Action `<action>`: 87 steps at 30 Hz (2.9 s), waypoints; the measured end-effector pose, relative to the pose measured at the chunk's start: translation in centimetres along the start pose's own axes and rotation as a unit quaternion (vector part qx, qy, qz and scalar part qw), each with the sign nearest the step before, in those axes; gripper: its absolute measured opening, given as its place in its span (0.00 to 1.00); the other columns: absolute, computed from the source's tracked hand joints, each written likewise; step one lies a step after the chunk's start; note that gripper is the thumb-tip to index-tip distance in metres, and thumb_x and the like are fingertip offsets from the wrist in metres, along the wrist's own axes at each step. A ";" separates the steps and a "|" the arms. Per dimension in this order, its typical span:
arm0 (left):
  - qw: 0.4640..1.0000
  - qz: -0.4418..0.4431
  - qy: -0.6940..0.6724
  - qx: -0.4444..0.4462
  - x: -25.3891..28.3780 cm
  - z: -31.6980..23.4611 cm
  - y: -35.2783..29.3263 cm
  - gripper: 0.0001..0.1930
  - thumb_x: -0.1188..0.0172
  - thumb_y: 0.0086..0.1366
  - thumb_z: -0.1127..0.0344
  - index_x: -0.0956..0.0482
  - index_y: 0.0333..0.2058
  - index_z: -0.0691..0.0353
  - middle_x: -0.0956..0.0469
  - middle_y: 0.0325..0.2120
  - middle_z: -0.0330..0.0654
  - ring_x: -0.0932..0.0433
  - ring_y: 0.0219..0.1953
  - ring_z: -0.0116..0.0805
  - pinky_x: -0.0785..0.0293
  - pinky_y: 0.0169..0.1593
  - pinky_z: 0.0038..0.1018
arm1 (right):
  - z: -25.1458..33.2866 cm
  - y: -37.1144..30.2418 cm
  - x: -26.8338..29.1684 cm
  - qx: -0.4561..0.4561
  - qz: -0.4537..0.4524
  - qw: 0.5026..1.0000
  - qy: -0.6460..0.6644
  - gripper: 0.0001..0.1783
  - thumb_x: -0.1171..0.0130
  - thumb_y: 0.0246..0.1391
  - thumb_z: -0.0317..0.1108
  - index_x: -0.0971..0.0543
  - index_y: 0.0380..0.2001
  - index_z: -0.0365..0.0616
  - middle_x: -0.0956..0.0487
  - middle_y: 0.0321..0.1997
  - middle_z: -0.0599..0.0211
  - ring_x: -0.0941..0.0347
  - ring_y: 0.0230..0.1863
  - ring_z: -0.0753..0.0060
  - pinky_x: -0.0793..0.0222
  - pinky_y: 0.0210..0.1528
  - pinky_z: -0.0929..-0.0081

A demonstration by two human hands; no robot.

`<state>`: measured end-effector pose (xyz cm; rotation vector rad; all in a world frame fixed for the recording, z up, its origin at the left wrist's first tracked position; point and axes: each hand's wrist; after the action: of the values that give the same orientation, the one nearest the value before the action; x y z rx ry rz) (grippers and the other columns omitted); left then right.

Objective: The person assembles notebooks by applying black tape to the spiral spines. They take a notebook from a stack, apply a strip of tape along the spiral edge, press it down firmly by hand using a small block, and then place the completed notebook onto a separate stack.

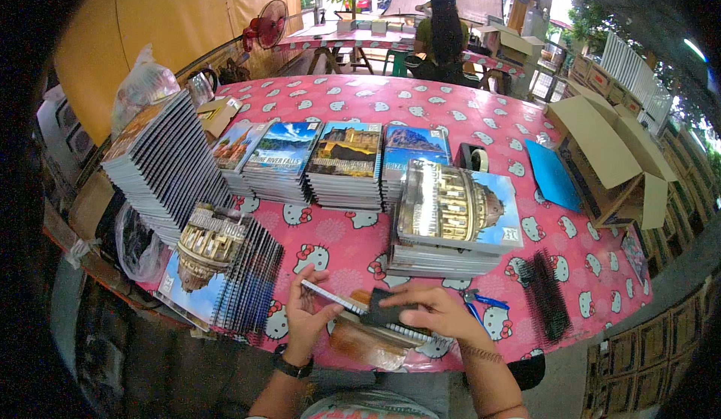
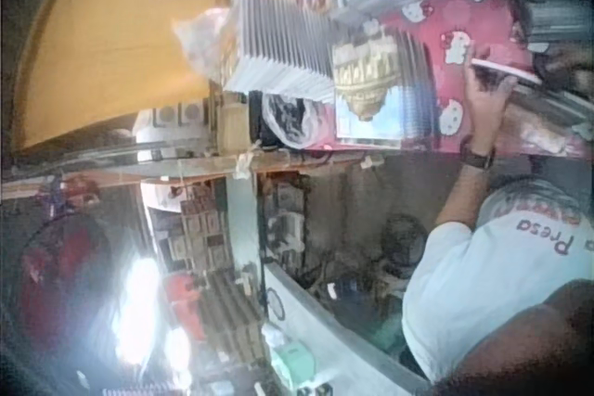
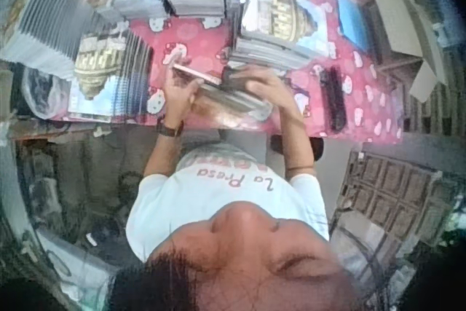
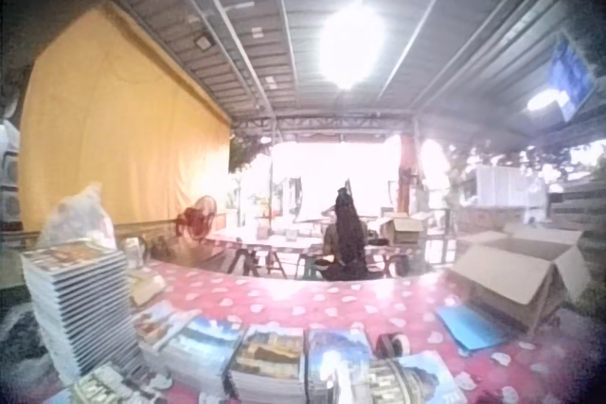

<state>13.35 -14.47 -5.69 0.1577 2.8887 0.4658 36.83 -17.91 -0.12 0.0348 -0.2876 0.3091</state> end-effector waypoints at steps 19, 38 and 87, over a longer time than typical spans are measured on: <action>0.988 0.007 -0.142 0.061 -0.5 2.4 -0.9 0.22 0.42 0.57 0.76 0.33 0.51 0.70 0.30 0.38 0.37 0.31 0.41 0.25 0.35 0.48 0.21 | 0.6 1.8 0.8 0.029 0.018 0.999 -0.034 0.23 0.43 0.47 0.46 0.22 0.41 0.39 0.27 0.48 0.50 0.34 0.52 0.60 0.42 0.55 0.70; 0.984 -0.021 -0.149 0.100 -0.3 1.5 -0.4 0.15 0.43 0.56 0.78 0.26 0.44 0.67 0.30 0.37 0.35 0.32 0.40 0.24 0.37 0.46 0.19 | -3.2 0.2 -0.6 -0.004 -0.073 0.996 -0.045 0.28 0.41 0.49 0.45 0.28 0.50 0.41 0.28 0.51 0.57 0.34 0.53 0.66 0.40 0.53 0.72; 0.862 -0.393 0.306 -0.090 18.0 -10.8 0.8 0.17 0.49 0.62 0.69 0.34 0.49 0.66 0.27 0.39 0.44 0.34 0.38 0.29 0.36 0.42 0.28 | -1.1 -3.9 10.4 0.061 -0.526 0.805 -0.269 0.21 0.45 0.52 0.38 0.30 0.47 0.38 0.28 0.46 0.60 0.33 0.46 0.69 0.38 0.46 0.72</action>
<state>-6.47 -14.48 1.17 -1.3736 3.0635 0.6915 47.79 -18.52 1.82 0.4024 -0.7625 -0.8212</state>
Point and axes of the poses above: each hand's wrist, its own y-axis towards the middle knuckle, its own x-axis out of the back of the hand, z = x × y
